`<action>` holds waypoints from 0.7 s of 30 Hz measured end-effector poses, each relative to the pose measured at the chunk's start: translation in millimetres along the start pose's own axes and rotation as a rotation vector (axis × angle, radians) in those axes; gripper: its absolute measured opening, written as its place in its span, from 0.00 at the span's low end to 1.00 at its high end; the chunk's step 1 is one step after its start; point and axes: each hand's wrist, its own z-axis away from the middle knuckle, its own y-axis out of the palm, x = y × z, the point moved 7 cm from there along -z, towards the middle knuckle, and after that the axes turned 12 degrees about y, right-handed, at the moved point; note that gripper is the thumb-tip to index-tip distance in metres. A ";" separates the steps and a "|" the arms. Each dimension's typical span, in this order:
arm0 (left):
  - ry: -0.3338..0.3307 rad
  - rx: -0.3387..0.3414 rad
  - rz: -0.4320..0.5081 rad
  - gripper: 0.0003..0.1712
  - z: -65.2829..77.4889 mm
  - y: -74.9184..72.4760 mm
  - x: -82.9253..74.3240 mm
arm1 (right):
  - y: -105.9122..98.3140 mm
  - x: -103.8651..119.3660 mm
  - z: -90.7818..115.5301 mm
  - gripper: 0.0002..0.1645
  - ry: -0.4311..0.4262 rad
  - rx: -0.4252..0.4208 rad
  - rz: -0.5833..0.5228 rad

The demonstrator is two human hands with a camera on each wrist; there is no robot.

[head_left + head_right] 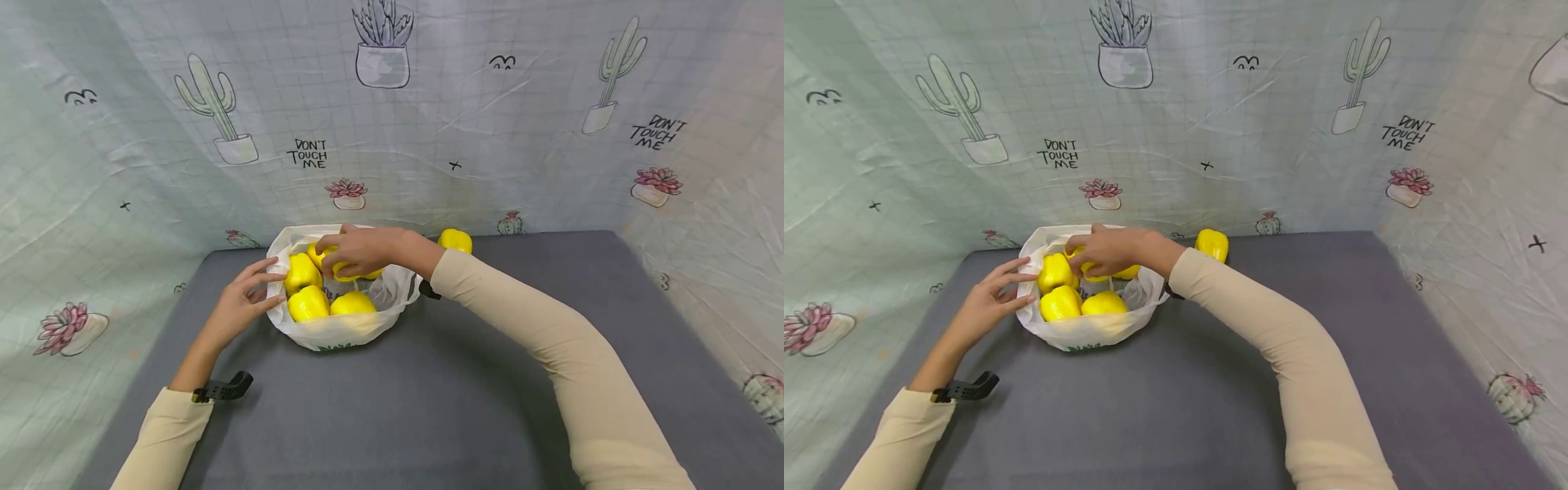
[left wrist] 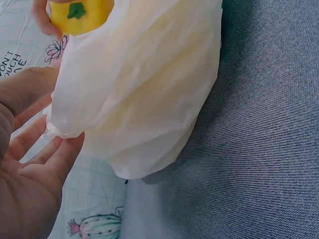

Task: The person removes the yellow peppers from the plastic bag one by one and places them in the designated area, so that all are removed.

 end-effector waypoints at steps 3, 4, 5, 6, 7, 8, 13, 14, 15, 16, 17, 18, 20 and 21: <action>0.004 -0.005 -0.015 0.24 0.7 -2.5 0.2 | -2.5 -2.6 4.0 0.12 0.024 -0.001 -0.034; 0.007 -0.004 -0.019 0.24 0.7 -2.9 0.2 | -2.9 -3.8 5.2 0.13 0.041 0.001 -0.052; 0.011 -0.003 -0.020 0.24 0.8 -3.2 -0.1 | -3.5 -4.9 6.5 0.14 0.056 -0.002 -0.060; 0.011 -0.004 -0.018 0.24 0.9 -3.5 0.0 | -3.9 -5.9 7.8 0.17 0.072 -0.006 -0.068; 0.010 -0.005 -0.019 0.24 1.0 -3.5 -0.1 | -3.8 -7.1 9.2 0.19 0.089 -0.007 -0.071; 0.008 -0.006 -0.019 0.24 1.2 -3.5 -0.2 | -3.7 -7.9 10.9 0.22 0.108 -0.006 -0.073; 0.003 -0.004 -0.015 0.24 2.8 -2.2 -3.5 | 1.3 -13.4 20.2 0.33 0.174 0.023 -0.084; 0.007 -0.003 -0.012 0.24 2.9 -1.9 -4.6 | 2.4 -14.6 22.1 0.33 0.182 0.027 -0.088; 0.012 -0.003 -0.010 0.24 2.9 -1.7 -5.5 | 3.4 -15.8 24.0 0.33 0.186 0.030 -0.091; 0.014 -0.004 -0.009 0.24 2.6 -1.6 -6.3 | 4.0 -16.8 26.0 0.33 0.188 0.031 -0.099; 0.017 -0.005 -0.008 0.24 2.1 -1.5 -6.7 | 4.4 -17.7 27.9 0.32 0.187 0.028 -0.102; 0.018 -0.005 -0.007 0.24 1.6 -1.2 -7.1 | 4.8 -18.7 29.9 0.31 0.186 0.024 -0.110; 0.018 -0.005 -0.003 0.24 2.0 -1.3 -6.9 | 6.0 -19.7 33.2 0.29 0.180 0.020 -0.128; 0.015 -0.006 -0.004 0.24 2.3 -1.4 -6.2 | 6.7 -20.2 35.0 0.29 0.178 0.019 -0.137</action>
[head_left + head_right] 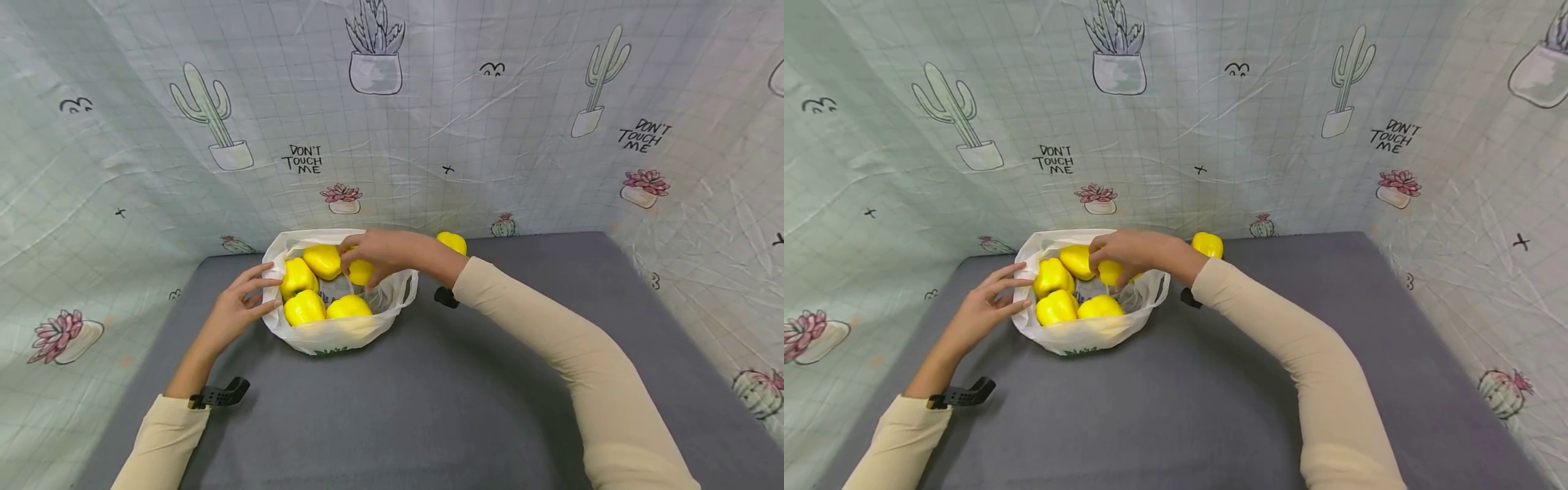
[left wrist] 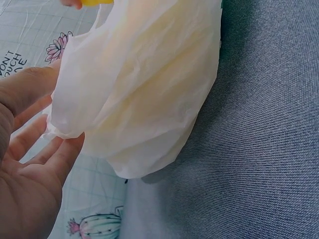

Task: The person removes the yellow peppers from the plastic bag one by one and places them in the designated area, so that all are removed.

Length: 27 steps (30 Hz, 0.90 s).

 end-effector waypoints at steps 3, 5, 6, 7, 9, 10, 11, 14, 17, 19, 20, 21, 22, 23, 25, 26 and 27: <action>-0.004 0.005 -0.012 0.24 -0.1 0.8 1.6 | 1.7 -3.7 6.6 0.28 -0.015 -0.006 -0.047; -0.003 0.007 -0.026 0.24 0.1 0.8 2.4 | 2.1 -5.9 10.9 0.28 -0.028 -0.014 -0.083; -0.003 0.007 -0.033 0.23 0.2 0.7 2.9 | 2.1 -7.1 13.0 0.28 -0.035 -0.022 -0.106; -0.001 0.010 -0.035 0.23 0.3 0.7 2.7 | 2.3 -8.4 15.1 0.27 -0.040 -0.028 -0.133; 0.001 0.011 -0.039 0.23 0.5 0.8 2.4 | 2.4 -11.6 19.5 0.25 -0.042 -0.044 -0.183; 0.001 0.012 -0.034 0.23 0.6 0.9 2.2 | 2.6 -13.4 21.4 0.24 -0.041 -0.052 -0.210; 0.001 0.014 -0.035 0.23 0.6 1.1 1.9 | 2.7 -15.0 23.6 0.23 -0.042 -0.061 -0.235; -0.001 0.014 -0.024 0.23 0.7 0.8 0.1 | 4.1 -20.0 28.7 0.21 -0.047 -0.080 -0.293; 0.001 0.011 -0.025 0.23 0.9 0.7 -0.8 | 5.1 -22.6 34.1 0.21 -0.057 -0.097 -0.331; 0.002 0.010 -0.027 0.23 1.1 0.9 -0.5 | 6.4 -25.0 37.9 0.20 -0.059 -0.105 -0.359; 0.002 0.011 -0.034 0.23 1.3 0.9 0.2 | 7.2 -26.5 39.8 0.20 -0.058 -0.110 -0.371; 0.001 0.010 -0.041 0.24 1.3 1.0 1.2 | 8.0 -28.3 41.7 0.19 -0.055 -0.115 -0.385; -0.001 0.011 -0.045 0.24 1.3 0.9 1.9 | 8.9 -30.4 43.3 0.19 -0.053 -0.120 -0.396; -0.001 0.010 -0.047 0.24 1.2 0.9 2.4 | 9.4 -32.5 44.9 0.19 -0.053 -0.126 -0.406; 0.003 0.010 -0.049 0.24 0.7 1.0 2.9 | 10.5 -36.3 47.3 0.19 -0.047 -0.132 -0.415; 0.004 0.010 -0.050 0.24 0.5 1.0 3.1 | 10.7 -37.8 48.6 0.20 -0.045 -0.135 -0.421; 0.006 0.010 -0.051 0.24 0.3 1.0 3.2 | 10.5 -39.3 50.0 0.20 -0.040 -0.139 -0.428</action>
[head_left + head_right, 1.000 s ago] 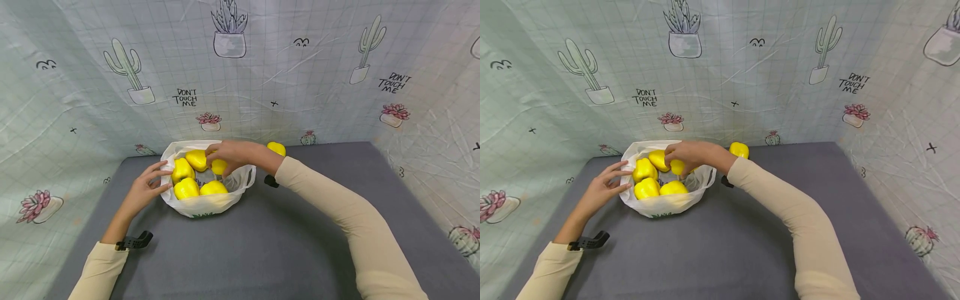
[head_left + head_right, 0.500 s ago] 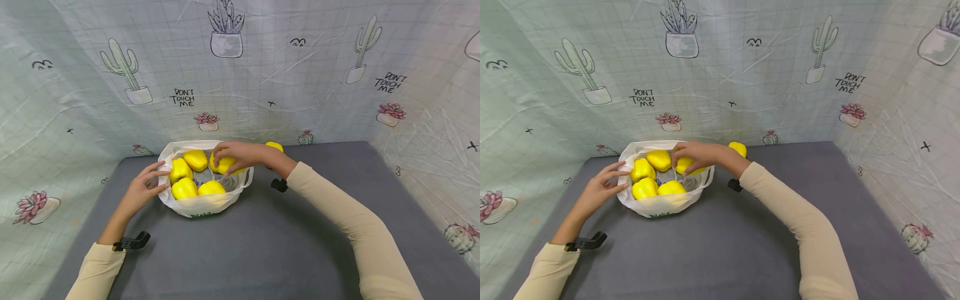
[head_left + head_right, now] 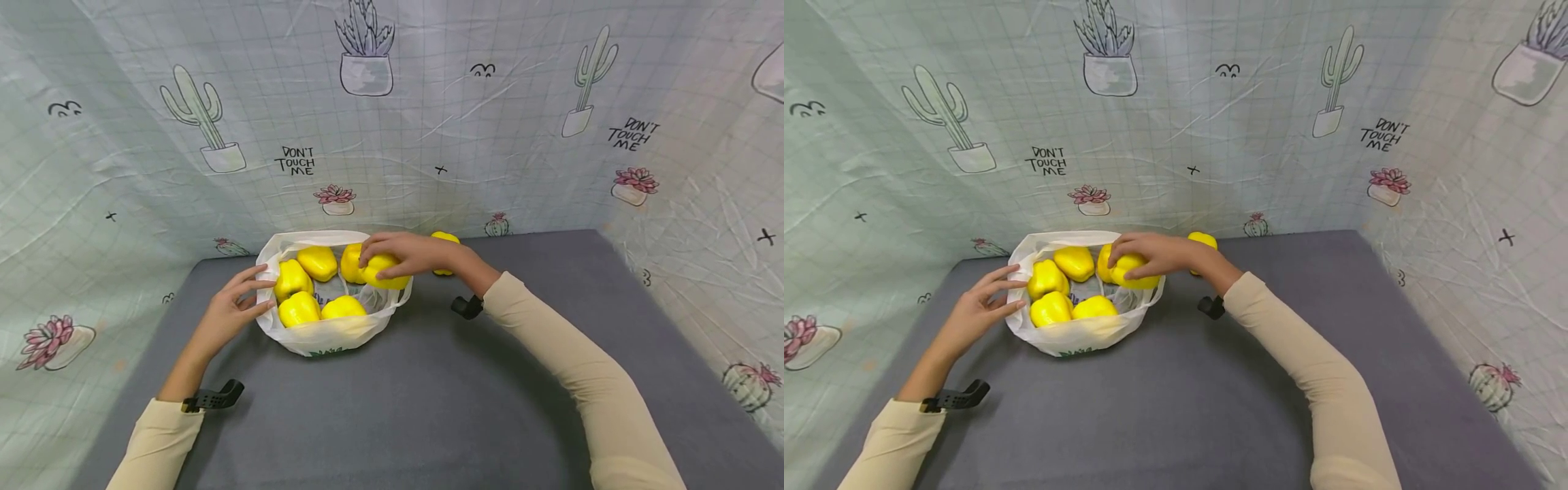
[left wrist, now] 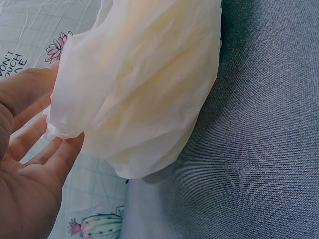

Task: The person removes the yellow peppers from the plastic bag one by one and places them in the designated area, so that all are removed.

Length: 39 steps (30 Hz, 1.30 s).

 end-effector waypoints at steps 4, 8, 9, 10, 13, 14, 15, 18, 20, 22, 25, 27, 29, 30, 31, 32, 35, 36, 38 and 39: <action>0.006 0.001 -0.003 0.24 0.2 -0.7 0.0 | -3.8 -3.0 5.3 0.21 0.035 -0.016 -0.043; 0.003 0.003 -0.006 0.24 1.1 -0.7 0.8 | -6.1 -5.1 13.0 0.21 0.072 -0.038 -0.088; 0.001 0.003 -0.009 0.24 1.3 -0.8 1.3 | -5.8 -5.9 14.9 0.22 0.080 -0.044 -0.093; 0.001 0.001 -0.011 0.24 1.6 -1.2 1.6 | -5.8 -6.3 16.6 0.22 0.087 -0.049 -0.098; 0.002 -0.001 -0.010 0.24 1.5 -2.3 1.4 | -4.4 -9.9 23.0 0.23 0.114 -0.062 -0.111; 0.007 0.000 -0.008 0.24 1.0 -2.7 0.7 | -4.3 -11.1 25.3 0.23 0.123 -0.069 -0.120; 0.010 0.000 -0.005 0.24 0.4 -3.2 -0.2 | -4.1 -12.3 27.6 0.23 0.129 -0.076 -0.134; 0.017 -0.001 0.005 0.23 -1.0 -4.5 -1.4 | -4.5 -15.3 34.0 0.23 0.137 -0.102 -0.163; 0.020 -0.003 0.010 0.23 -1.2 -5.6 -2.1 | -5.1 -16.9 37.7 0.23 0.140 -0.120 -0.180; 0.021 -0.005 0.015 0.23 -0.6 -6.1 -1.7 | -5.4 -18.5 41.0 0.23 0.148 -0.135 -0.182; 0.026 -0.005 0.016 0.23 0.0 -6.1 -2.1 | -5.5 -19.6 45.9 0.23 0.158 -0.149 -0.188; 0.027 -0.004 0.015 0.23 0.1 -5.4 -2.0 | -4.8 -19.7 49.1 0.23 0.158 -0.151 -0.196; 0.025 -0.006 0.010 0.23 -0.1 -4.9 -1.5 | -3.8 -20.2 51.8 0.23 0.157 -0.148 -0.207; 0.023 -0.006 0.008 0.23 -0.3 -4.6 -1.2 | -3.1 -20.7 52.9 0.23 0.157 -0.144 -0.214; 0.022 -0.007 0.009 0.23 -0.4 -4.4 -0.9 | -2.2 -21.3 53.8 0.23 0.156 -0.140 -0.221; 0.020 -0.007 0.010 0.23 -0.4 -4.1 -0.8 | -1.1 -22.0 54.4 0.23 0.156 -0.135 -0.231; 0.019 -0.010 0.013 0.23 0.8 -4.0 -0.6 | 2.5 -22.5 55.0 0.23 0.146 -0.120 -0.257; 0.020 -0.011 0.013 0.23 1.5 -4.1 -0.5 | 3.7 -22.6 55.0 0.23 0.145 -0.116 -0.264; 0.022 -0.013 0.014 0.23 3.1 -4.6 0.0 | 5.6 -22.5 55.1 0.24 0.145 -0.113 -0.275; 0.023 -0.014 0.014 0.23 3.8 -4.9 0.4 | 6.2 -22.3 55.2 0.24 0.145 -0.114 -0.278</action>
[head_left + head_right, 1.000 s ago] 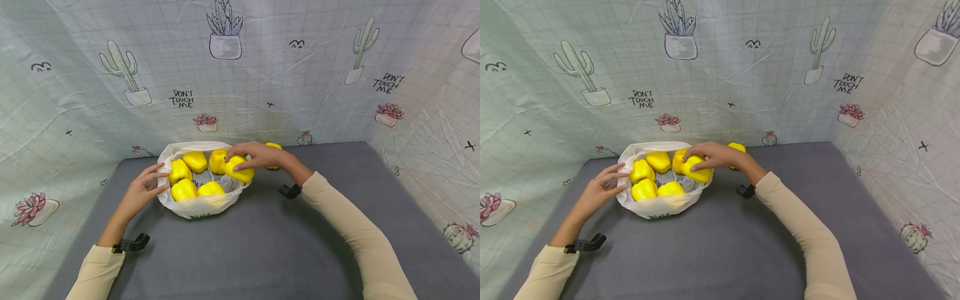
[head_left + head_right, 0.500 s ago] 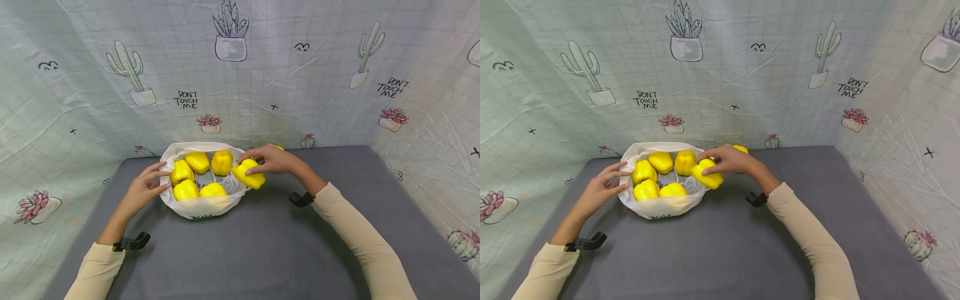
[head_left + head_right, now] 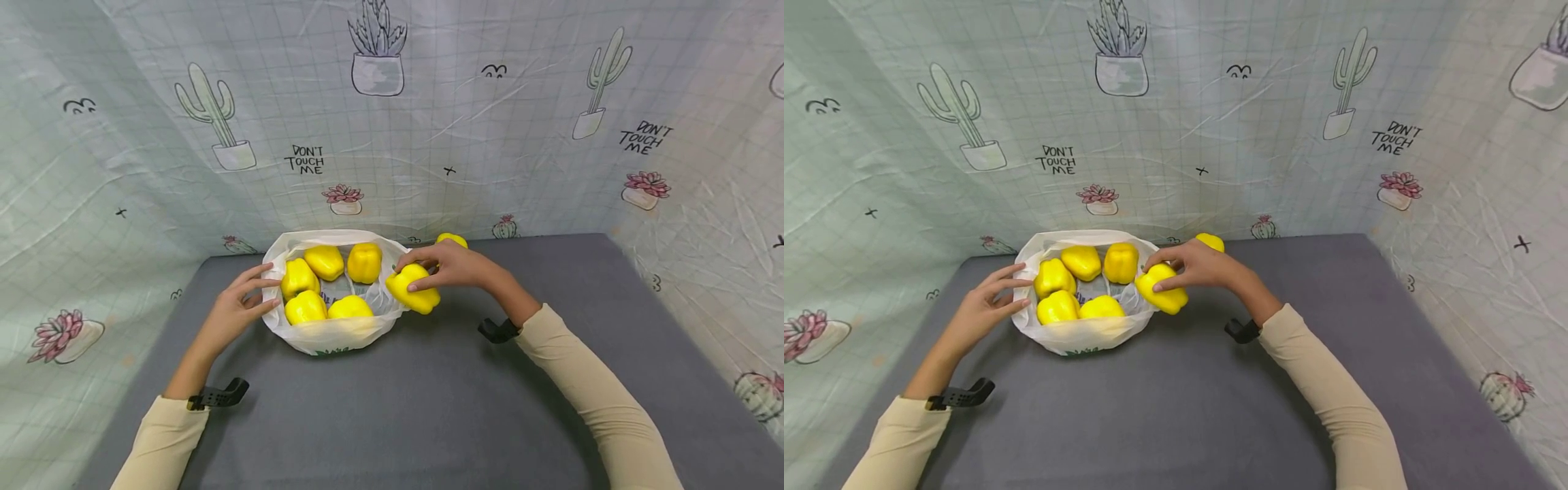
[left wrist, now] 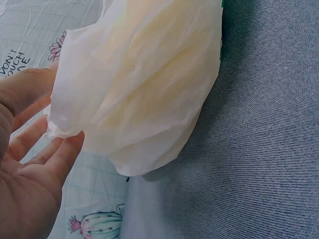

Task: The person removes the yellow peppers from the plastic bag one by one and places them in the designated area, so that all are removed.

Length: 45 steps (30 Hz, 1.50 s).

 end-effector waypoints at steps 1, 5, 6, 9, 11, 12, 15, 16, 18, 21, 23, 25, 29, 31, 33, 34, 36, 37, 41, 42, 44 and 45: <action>0.003 0.000 0.000 0.23 -0.1 -0.1 0.3 | 0.0 -0.3 0.5 0.24 0.004 -0.002 -0.001; 0.009 -0.004 0.007 0.23 -0.9 -0.9 1.6 | -1.0 -1.1 2.2 0.25 0.012 -0.018 0.001; 0.011 -0.004 0.008 0.23 -1.2 -0.9 1.8 | -1.3 -1.2 2.7 0.25 0.011 -0.021 0.003; 0.010 -0.004 0.011 0.22 -1.6 -0.6 2.1 | -2.5 -2.7 5.3 0.24 0.011 -0.028 0.018; 0.008 -0.003 0.014 0.22 -1.5 0.0 2.2 | -3.1 -4.2 7.3 0.24 0.009 -0.032 0.028; 0.006 -0.003 0.017 0.22 -1.4 0.2 2.3 | -3.5 -5.4 8.5 0.23 0.009 -0.036 0.037; 0.004 -0.005 0.025 0.22 -1.4 0.5 2.7 | -4.9 -7.7 12.7 0.22 0.007 -0.056 0.058; 0.003 -0.005 0.028 0.22 -1.5 0.7 2.9 | -5.3 -8.7 14.3 0.22 0.010 -0.061 0.056; -0.003 -0.004 0.028 0.22 -1.7 1.3 3.5 | -6.5 -10.5 17.8 0.21 0.017 -0.075 0.063; -0.003 -0.005 0.025 0.22 -2.0 2.6 3.4 | -7.2 -14.1 21.9 0.21 0.038 -0.085 0.069; 0.000 -0.008 0.018 0.22 -2.2 3.0 3.6 | -7.4 -16.5 23.9 0.22 0.050 -0.091 0.078; 0.007 -0.012 0.016 0.22 -2.5 2.9 3.5 | -7.3 -18.4 25.8 0.22 0.063 -0.094 0.081; 0.008 -0.013 0.003 0.21 -2.3 2.7 4.6 | -6.9 -19.8 30.2 0.25 0.074 -0.098 0.085; 0.004 -0.011 -0.003 0.22 -1.6 3.1 5.3 | -6.4 -20.8 32.0 0.26 0.078 -0.100 0.092; 0.001 -0.009 -0.009 0.22 -0.7 3.5 5.9 | -5.9 -21.8 32.9 0.26 0.081 -0.107 0.100; 0.000 -0.009 -0.013 0.22 -0.5 3.7 6.1 | -6.0 -21.7 33.5 0.26 0.084 -0.113 0.104; 0.000 -0.010 -0.015 0.22 -0.4 3.7 6.4 | -6.5 -22.6 34.2 0.25 0.089 -0.129 0.115; 0.003 -0.011 -0.019 0.22 -0.5 3.4 6.4 | -6.8 -22.8 34.6 0.25 0.091 -0.136 0.114; 0.002 -0.018 -0.014 0.22 -0.6 1.4 6.9 | -7.8 -21.9 35.4 0.23 0.084 -0.154 0.115; 0.002 -0.019 -0.015 0.22 -0.4 1.0 7.2 | -8.0 -21.5 35.7 0.23 0.082 -0.153 0.113; 0.001 -0.019 -0.010 0.22 -0.2 0.5 7.5 | -8.3 -20.8 36.1 0.23 0.082 -0.152 0.119; 0.002 -0.017 -0.011 0.22 -0.2 0.5 7.5 | -8.5 -20.4 36.4 0.23 0.084 -0.151 0.123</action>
